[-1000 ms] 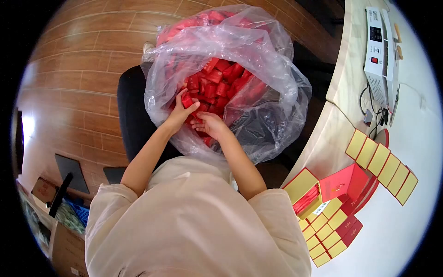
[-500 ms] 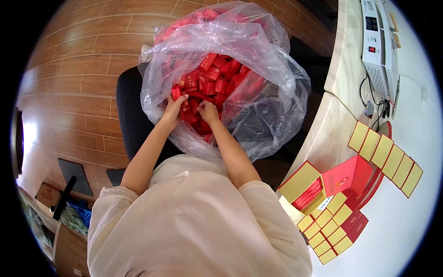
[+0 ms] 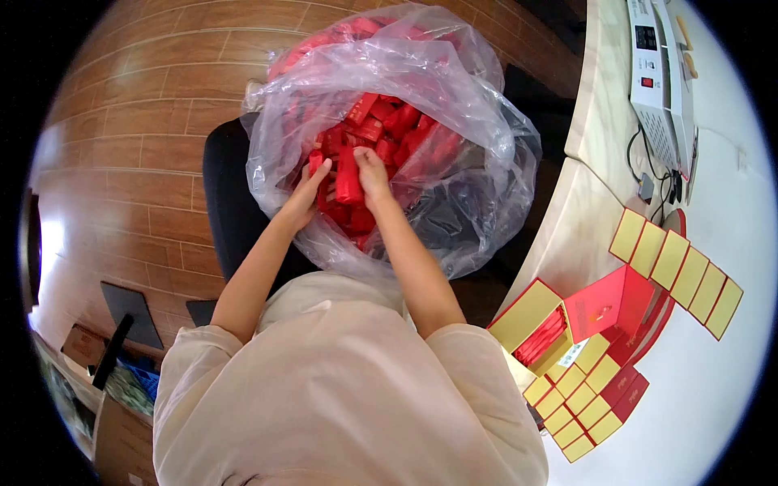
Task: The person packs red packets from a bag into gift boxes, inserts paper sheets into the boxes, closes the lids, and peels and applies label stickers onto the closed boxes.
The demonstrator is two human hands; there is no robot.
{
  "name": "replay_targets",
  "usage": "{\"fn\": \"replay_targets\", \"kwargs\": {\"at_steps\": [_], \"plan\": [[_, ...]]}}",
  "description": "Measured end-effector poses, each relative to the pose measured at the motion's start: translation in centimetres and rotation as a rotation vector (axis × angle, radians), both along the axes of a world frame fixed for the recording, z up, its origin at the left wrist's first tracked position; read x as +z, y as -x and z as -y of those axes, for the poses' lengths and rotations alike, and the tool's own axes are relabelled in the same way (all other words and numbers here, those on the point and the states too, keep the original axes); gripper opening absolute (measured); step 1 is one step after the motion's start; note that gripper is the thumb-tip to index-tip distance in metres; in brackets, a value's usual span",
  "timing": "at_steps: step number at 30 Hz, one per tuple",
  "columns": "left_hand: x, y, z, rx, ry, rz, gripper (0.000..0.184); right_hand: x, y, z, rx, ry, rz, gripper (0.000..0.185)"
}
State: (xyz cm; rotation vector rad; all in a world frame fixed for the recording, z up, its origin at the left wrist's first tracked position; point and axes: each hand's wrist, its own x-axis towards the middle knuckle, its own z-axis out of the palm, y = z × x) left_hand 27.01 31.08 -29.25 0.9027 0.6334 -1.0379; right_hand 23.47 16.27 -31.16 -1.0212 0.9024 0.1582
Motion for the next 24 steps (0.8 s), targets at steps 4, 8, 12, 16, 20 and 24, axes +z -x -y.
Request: {"fn": "replay_targets", "kwargs": {"at_steps": [4, 8, 12, 16, 20, 24], "plan": [[-0.1, 0.5, -0.2, -0.019, -0.047, 0.174, 0.079, -3.1, 0.0, -4.2, 0.118, 0.284, -0.016, 0.022], [0.4, -1.1, -1.2, 0.19, -0.036, 0.145, 0.056, -5.3, 0.0, -3.3, 0.012, 0.168, -0.221, 0.033], [1.3, -2.5, -2.0, 0.361, 0.084, 0.012, 0.04, -6.6, 1.1, -3.1, 0.4, 0.408, -0.322, 0.055], [2.1, -3.3, -2.2, 0.414, 0.108, -0.063, 0.041, -7.4, 1.3, -5.6, 0.72, 0.618, -0.358, 0.066], [2.3, -3.5, -2.5, 0.431, 0.151, -0.135, 0.043, -4.0, 0.5, -6.7, 1.007, 0.85, -0.287, 0.058], [1.8, -3.4, -2.5, 0.42, 0.18, -0.128, 0.041, -7.1, 2.1, -5.6, 0.93, 0.936, -0.175, 0.039]]}}
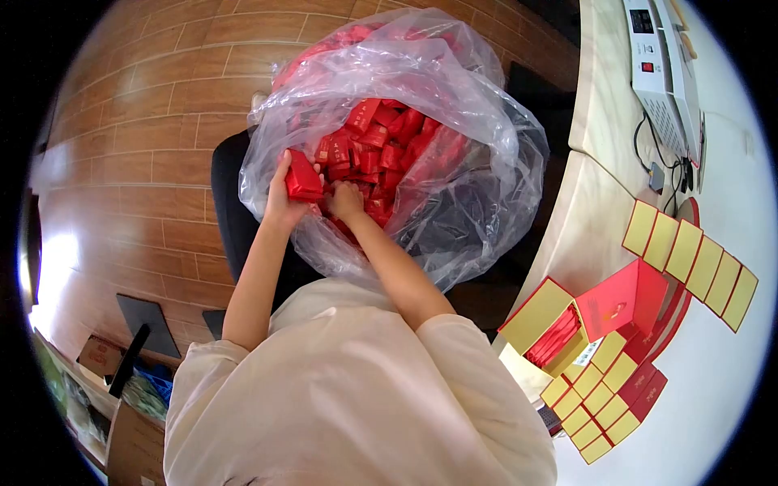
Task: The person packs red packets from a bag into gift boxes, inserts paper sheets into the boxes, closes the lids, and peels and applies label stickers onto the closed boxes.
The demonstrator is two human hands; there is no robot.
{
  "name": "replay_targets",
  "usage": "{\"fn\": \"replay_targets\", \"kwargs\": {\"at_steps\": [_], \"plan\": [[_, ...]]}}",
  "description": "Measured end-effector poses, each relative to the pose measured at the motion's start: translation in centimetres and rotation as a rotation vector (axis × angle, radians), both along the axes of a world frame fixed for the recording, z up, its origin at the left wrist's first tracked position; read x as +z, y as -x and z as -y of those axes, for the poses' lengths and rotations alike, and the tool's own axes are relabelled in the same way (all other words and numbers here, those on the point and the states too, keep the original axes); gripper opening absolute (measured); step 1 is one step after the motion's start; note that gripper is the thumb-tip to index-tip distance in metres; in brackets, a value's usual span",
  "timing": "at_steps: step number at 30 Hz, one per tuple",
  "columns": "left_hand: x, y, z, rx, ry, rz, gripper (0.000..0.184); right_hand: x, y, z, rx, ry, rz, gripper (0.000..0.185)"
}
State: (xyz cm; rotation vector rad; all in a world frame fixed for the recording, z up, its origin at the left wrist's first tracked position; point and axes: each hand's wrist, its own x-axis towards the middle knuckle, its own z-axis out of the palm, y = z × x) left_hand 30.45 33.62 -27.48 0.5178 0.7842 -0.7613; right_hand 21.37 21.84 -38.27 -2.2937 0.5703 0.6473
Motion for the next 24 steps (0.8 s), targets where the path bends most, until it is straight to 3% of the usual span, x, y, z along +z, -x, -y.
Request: {"fn": "replay_targets", "kwargs": {"at_steps": [1, 4, 9, 11, 12, 13, 15, 16, 18, 19, 21, 22, 24], "plan": [[-0.2, 0.1, 0.0, -0.022, -0.022, 0.016, 0.04, 0.1, 0.2, 0.7, -0.078, 0.0, 0.17, 0.031], [-0.9, 0.6, 0.5, -0.076, -0.111, 0.064, 0.039, 3.1, 0.4, 3.3, -0.301, -0.09, 0.186, 0.021], [-1.4, 0.9, 0.9, -0.156, -0.222, 0.118, 0.038, 6.1, 1.2, 6.6, -0.436, -0.214, 0.235, 0.017], [-1.8, 1.0, 0.7, -0.209, -0.226, 0.13, 0.036, 6.4, 1.6, 6.9, -0.709, -0.495, 0.292, 0.017], [-1.5, 1.0, 0.8, -0.21, -0.226, 0.134, 0.036, 6.5, 1.8, 7.3, -0.817, -0.665, 0.178, 0.021], [-1.2, 1.2, 0.9, -0.218, -0.232, 0.179, 0.036, 6.0, 2.4, 7.9, -0.819, -0.666, 0.183, 0.021], [-0.9, 1.3, 0.9, -0.227, -0.239, 0.228, 0.036, 5.6, 2.9, 8.6, -0.824, -1.413, 0.11, 0.026], [-0.8, 1.2, 0.8, -0.233, -0.207, 0.21, 0.038, 5.6, 2.9, 8.6, -0.824, -1.414, 0.114, 0.026], [-0.7, 1.2, 0.6, -0.239, -0.174, 0.195, 0.041, 5.2, 2.9, 8.7, -0.858, -0.934, -0.09, 0.026], [-0.8, 1.2, 0.5, -0.252, -0.178, 0.178, 0.04, 4.6, 3.0, 8.6, -0.858, -0.936, -0.088, 0.026], [-0.7, 1.1, 0.4, -0.265, -0.183, 0.163, 0.039, 4.0, 3.1, 8.1, -0.366, -0.194, 0.171, 0.027], [-0.7, 1.2, 0.5, -0.24, -0.186, 0.185, 0.038, 4.0, 3.0, 8.1, -0.366, -0.195, 0.17, 0.027], [-0.8, 1.3, 0.4, -0.214, -0.191, 0.201, 0.037, 4.3, 2.5, 8.3, -0.133, -0.068, 0.037, 0.034]]}}
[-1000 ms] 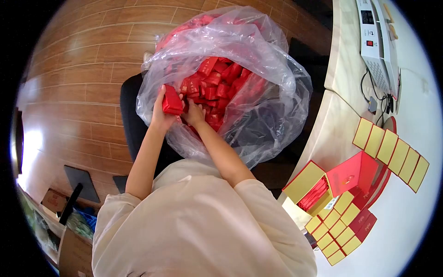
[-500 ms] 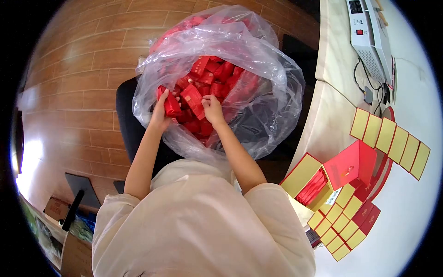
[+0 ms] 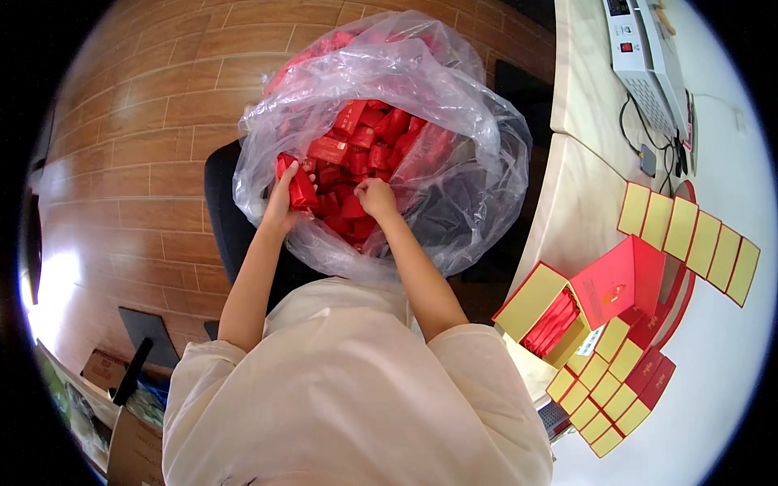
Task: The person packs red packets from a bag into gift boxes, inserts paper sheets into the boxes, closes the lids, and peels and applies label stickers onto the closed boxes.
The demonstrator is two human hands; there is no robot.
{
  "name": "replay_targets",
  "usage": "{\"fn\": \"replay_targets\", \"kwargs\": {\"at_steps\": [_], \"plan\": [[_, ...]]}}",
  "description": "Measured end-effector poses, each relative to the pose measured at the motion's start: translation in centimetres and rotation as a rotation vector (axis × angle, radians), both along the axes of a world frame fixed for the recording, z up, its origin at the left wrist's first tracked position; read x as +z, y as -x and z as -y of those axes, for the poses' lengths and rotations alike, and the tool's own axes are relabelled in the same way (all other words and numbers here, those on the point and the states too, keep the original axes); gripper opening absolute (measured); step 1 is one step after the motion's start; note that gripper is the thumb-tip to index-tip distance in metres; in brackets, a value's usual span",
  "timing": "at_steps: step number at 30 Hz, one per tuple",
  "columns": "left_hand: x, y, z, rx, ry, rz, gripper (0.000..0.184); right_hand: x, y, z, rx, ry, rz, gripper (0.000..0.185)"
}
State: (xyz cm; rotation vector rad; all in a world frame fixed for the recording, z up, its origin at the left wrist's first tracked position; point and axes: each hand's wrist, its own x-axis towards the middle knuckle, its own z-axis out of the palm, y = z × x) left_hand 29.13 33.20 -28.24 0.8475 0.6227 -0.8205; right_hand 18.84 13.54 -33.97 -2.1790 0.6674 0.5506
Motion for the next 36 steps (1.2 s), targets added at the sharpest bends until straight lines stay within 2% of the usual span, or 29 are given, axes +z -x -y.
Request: {"fn": "replay_targets", "kwargs": {"at_steps": [1, 3, 4, 6, 9, 11, 13, 14, 16, 17, 19, 20, 22, 23, 25, 26, 27, 30, 31, 33, 34, 36], "plan": [[-0.2, 0.0, 0.0, -0.012, -0.027, 0.009, 0.036, 0.1, -0.5, -0.2, 0.001, -0.001, -0.005, 0.034], [-0.4, 0.0, 0.1, -0.021, -0.056, 0.01, 0.036, 0.0, -2.2, -1.2, 0.12, 0.375, 0.095, 0.047], [-0.1, -0.1, 0.2, -0.028, -0.068, 0.013, 0.036, 0.0, -3.3, -1.5, 0.126, 0.371, 0.089, 0.047], [0.1, -0.2, 0.5, -0.031, -0.087, 0.007, 0.036, -0.1, -5.8, -2.2, 0.051, 0.355, 0.136, 0.061], [0.1, -0.3, 0.7, -0.031, -0.092, -0.022, 0.037, -1.1, -8.6, -3.3, 0.133, 0.418, 0.25, 0.069], [0.2, -0.6, 0.7, -0.081, -0.071, -0.085, 0.043, -1.2, -9.8, -3.7, 0.196, 0.439, 0.264, 0.069], [-0.5, -0.7, 0.6, -0.074, -0.07, -0.101, 0.043, -1.5, -10.4, -3.9, 0.445, 0.493, 0.077, 0.068], [-0.8, -0.6, 0.6, -0.065, -0.053, -0.1, 0.044, -1.6, -10.2, -4.0, 0.448, 0.49, 0.075, 0.068], [-0.8, -0.7, 0.6, -0.056, -0.036, -0.101, 0.044, -1.9, -9.2, -4.1, 0.569, 0.483, 0.032, 0.052], [-0.8, -0.7, 0.5, -0.057, -0.039, -0.101, 0.045, -1.9, -8.4, -4.1, 0.569, 0.483, 0.03, 0.052], [-0.8, -0.7, 0.5, -0.061, -0.041, -0.102, 0.045, -2.0, -6.7, -4.0, 0.295, 0.354, 0.09, 0.034], [-0.9, -0.8, 0.5, -0.07, -0.04, -0.109, 0.045, -2.1, -6.1, -3.6, 0.294, 0.356, 0.089, 0.034], [-0.5, -0.7, 0.7, -0.083, -0.034, -0.114, 0.046, -1.5, -5.0, -2.4, -0.063, 0.191, 0.289, 0.021], [-0.2, -0.5, 0.9, -0.068, -0.074, -0.088, 0.042, -1.2, -4.5, -1.8, -0.068, 0.198, 0.29, 0.021], [-0.3, -0.4, 1.2, -0.062, -0.107, -0.056, 0.04, 0.6, -3.9, -0.9, -0.477, -0.283, 0.349, 0.015], [-0.9, -0.2, 1.0, -0.092, -0.075, -0.081, 0.042, 1.9, -3.7, -1.1, -0.548, -0.396, 0.439, 0.012], [-1.2, -0.2, 1.0, -0.121, -0.044, -0.107, 0.043, 3.8, -3.8, -1.6, -0.551, -0.391, 0.446, 0.012], [-0.5, 0.0, 0.9, -0.156, 0.021, -0.055, 0.05, 6.4, -3.2, -3.3, -0.4, -0.419, 0.585, 0.011], [-0.9, 0.1, 0.9, -0.157, 0.02, -0.051, 0.05, 6.2, -2.9, -4.0, -0.277, -0.41, 0.607, 0.017], [-1.4, 0.4, 0.7, -0.151, 0.06, 0.028, 0.064, 7.1, -2.0, -5.1, 0.023, -0.199, 0.582, 0.031], [-1.2, 0.4, 0.6, -0.152, 0.058, 0.03, 0.064, 7.0, -2.0, -5.4, 0.124, -0.201, 0.61, 0.042], [-0.5, 0.3, 0.3, -0.183, 0.056, 0.037, 0.065, 7.6, -2.2, -5.1, 0.188, -0.15, 0.58, 0.042]]}}
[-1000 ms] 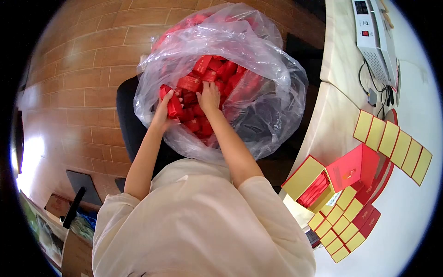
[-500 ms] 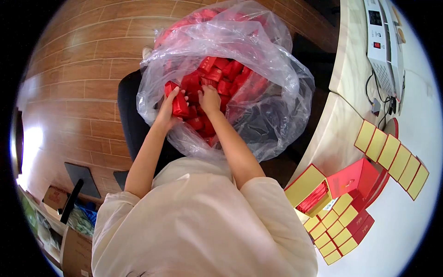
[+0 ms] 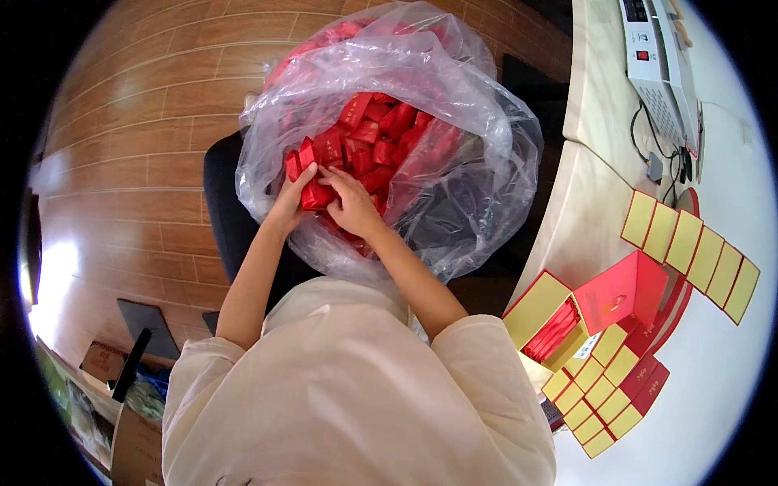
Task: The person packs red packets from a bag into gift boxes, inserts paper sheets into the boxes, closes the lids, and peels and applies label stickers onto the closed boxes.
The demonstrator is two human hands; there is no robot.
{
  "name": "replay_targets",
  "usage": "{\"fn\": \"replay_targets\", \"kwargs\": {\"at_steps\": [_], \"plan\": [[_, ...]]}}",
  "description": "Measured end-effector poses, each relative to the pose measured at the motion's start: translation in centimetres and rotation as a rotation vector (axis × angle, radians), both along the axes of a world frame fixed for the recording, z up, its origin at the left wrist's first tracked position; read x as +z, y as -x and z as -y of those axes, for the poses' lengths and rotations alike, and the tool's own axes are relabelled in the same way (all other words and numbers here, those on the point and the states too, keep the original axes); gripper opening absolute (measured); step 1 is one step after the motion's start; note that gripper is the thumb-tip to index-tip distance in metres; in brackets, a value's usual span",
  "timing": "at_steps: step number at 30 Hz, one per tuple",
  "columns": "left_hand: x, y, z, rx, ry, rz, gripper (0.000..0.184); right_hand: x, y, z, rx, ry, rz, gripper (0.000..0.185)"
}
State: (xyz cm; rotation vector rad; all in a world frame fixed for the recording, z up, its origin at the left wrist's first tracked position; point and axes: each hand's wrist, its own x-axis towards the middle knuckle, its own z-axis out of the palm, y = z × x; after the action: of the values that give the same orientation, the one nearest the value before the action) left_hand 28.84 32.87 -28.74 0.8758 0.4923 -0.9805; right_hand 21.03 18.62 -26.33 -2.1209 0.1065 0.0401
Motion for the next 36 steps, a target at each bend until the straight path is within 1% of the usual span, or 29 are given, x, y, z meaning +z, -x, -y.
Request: {"fn": "replay_targets", "kwargs": {"at_steps": [1, 3, 5, 7, 8, 9, 10, 11, 12, 13, 14, 15, 17, 20, 21, 23, 25, 26, 28, 29, 31, 32, 34, 35, 36], "plan": [[0.2, 0.0, 0.1, -0.001, -0.001, -0.001, 0.065, 0.3, 0.0, 0.3, 0.046, 0.073, -0.022, 0.042], [0.5, 0.2, 0.5, 0.036, -0.147, 0.14, 0.065, -2.0, 0.3, 1.5, 0.04, 0.118, 0.011, 0.042], [0.8, 0.0, 0.9, 0.073, -0.141, 0.121, 0.063, -4.4, 0.7, 2.8, -0.329, 0.205, -0.267, 0.042], [1.1, 0.0, 1.1, 0.117, -0.139, 0.099, 0.062, -5.8, 0.2, 4.5, -0.706, -0.047, -0.665, 0.052], [1.2, -0.1, 1.2, 0.119, -0.14, 0.103, 0.061, -8.7, 0.6, 5.2, -0.704, -0.045, -0.668, 0.052], [1.3, -0.1, 1.3, 0.12, -0.141, 0.107, 0.06, -13.1, 1.8, 5.8, -0.849, -0.172, -0.798, 0.062], [1.4, -0.2, 1.4, 0.122, -0.143, 0.104, 0.06, -15.5, 2.4, 5.8, -0.993, -0.305, -0.926, 0.074], [1.4, -0.2, 1.4, 0.111, -0.142, 0.096, 0.06, -14.3, 1.8, 4.9, -0.99, -0.305, -0.931, 0.074], [1.4, -0.2, 1.3, 0.101, -0.143, 0.086, 0.06, -11.7, 0.7, 3.5, -1.049, -0.351, -1.011, 0.081], [1.1, -0.2, 1.3, 0.104, -0.148, 0.083, 0.06, -10.6, 0.2, 2.7, -1.105, -0.396, -1.09, 0.09], [0.7, -0.1, 1.3, 0.104, -0.134, 0.083, 0.06, -11.5, 0.1, 2.5, -1.1, -0.397, -1.095, 0.09], [0.5, -0.1, 1.2, 0.105, -0.121, 0.083, 0.06, -14.2, 0.6, 2.8, -1.075, -0.254, -1.113, 0.093], [0.5, -0.1, 1.2, 0.099, -0.123, 0.086, 0.06, -18.4, 1.5, 3.3, -1.043, -0.113, -1.126, 0.097], [0.2, -0.1, 1.2, 0.098, -0.11, 0.094, 0.06, -22.9, 2.8, 5.7, -0.932, -0.047, -1.143, 0.088], [0.2, -0.1, 1.2, 0.099, -0.096, 0.097, 0.06, -24.7, 3.5, 6.8, -0.799, 0.026, -1.137, 0.073], [0.3, -0.1, 1.3, 0.099, -0.091, 0.091, 0.06, -24.3, 4.0, 7.3, -0.675, 0.099, -1.125, 0.059], [0.3, -0.2, 1.4, 0.097, -0.082, 0.086, 0.059, -19.8, 3.9, 6.5, -0.735, 0.059, -0.966, 0.039], [0.3, -0.1, 1.4, 0.095, -0.084, 0.071, 0.058, -17.4, 3.9, 6.2, -0.739, 0.063, -0.964, 0.039], [0.5, -0.1, 1.4, 0.089, -0.081, 0.061, 0.057, -12.0, 3.6, 5.4, -0.782, -0.395, -0.569, 0.04], [0.7, 0.0, 1.4, 0.047, -0.092, 0.047, 0.058, -8.9, 3.0, 5.0, -0.787, -0.394, -0.561, 0.04], [1.7, 0.1, 1.6, -0.008, -0.098, 0.044, 0.059, -3.0, 1.6, 4.2, -0.74, -0.862, -0.373, 0.032], [2.7, 0.2, 1.6, -0.066, -0.05, 0.009, 0.061, -0.8, 0.9, 3.9, -0.748, -0.864, -0.359, 0.032], [3.6, 0.9, 1.8, -0.133, -0.002, -0.016, 0.063, 2.0, 0.0, 3.2, -0.724, -1.079, -0.394, 0.031], [4.0, 1.4, 2.2, -0.165, 0.019, 0.045, 0.066, 1.1, 0.2, 2.6, -0.724, -1.085, -0.381, 0.031], [4.4, 2.1, 2.6, -0.194, 0.039, 0.107, 0.069, -0.6, 0.3, 1.9, -0.664, -0.79, -0.24, 0.03]]}}
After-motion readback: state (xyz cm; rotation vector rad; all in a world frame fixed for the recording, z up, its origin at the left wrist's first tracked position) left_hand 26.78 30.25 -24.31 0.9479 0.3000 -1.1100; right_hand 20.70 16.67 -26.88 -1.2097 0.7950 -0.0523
